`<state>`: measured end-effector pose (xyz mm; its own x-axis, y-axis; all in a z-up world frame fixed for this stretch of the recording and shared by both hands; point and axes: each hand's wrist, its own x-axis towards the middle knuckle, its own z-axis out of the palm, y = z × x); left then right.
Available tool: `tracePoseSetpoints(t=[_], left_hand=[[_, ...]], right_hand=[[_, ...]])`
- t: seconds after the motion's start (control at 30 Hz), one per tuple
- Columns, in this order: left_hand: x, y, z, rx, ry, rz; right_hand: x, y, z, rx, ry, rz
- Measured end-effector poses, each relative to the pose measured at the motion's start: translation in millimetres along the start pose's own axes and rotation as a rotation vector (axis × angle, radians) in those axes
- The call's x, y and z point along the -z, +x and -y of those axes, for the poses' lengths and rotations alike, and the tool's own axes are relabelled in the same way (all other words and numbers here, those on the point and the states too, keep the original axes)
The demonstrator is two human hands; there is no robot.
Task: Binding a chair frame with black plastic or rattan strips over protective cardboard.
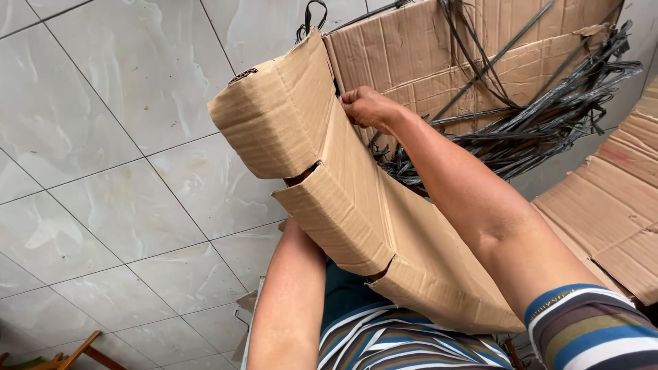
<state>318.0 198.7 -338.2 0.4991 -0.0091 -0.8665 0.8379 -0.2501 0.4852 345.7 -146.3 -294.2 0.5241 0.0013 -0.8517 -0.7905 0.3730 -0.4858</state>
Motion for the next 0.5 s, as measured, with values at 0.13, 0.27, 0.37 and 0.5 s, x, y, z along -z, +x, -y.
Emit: tracePoseSetpoints(t=[0.13, 0.27, 0.37, 0.5], left_hand=[[-21, 12, -17, -0.009, -0.093, -0.028], [-42, 21, -31, -0.017, -0.189, -0.042], [-50, 20, -32, -0.007, -0.263, -0.062], [-53, 3, -52, -0.008, -0.366, -0.1]], right_hand=[[-1, -7, 21, 0.061, 0.084, -0.093], [-17, -39, 38, 0.098, 0.032, -0.127], [-22, -47, 28, 0.153, 0.054, -0.114], [-38, -92, 62, 0.145, -0.022, -0.116]])
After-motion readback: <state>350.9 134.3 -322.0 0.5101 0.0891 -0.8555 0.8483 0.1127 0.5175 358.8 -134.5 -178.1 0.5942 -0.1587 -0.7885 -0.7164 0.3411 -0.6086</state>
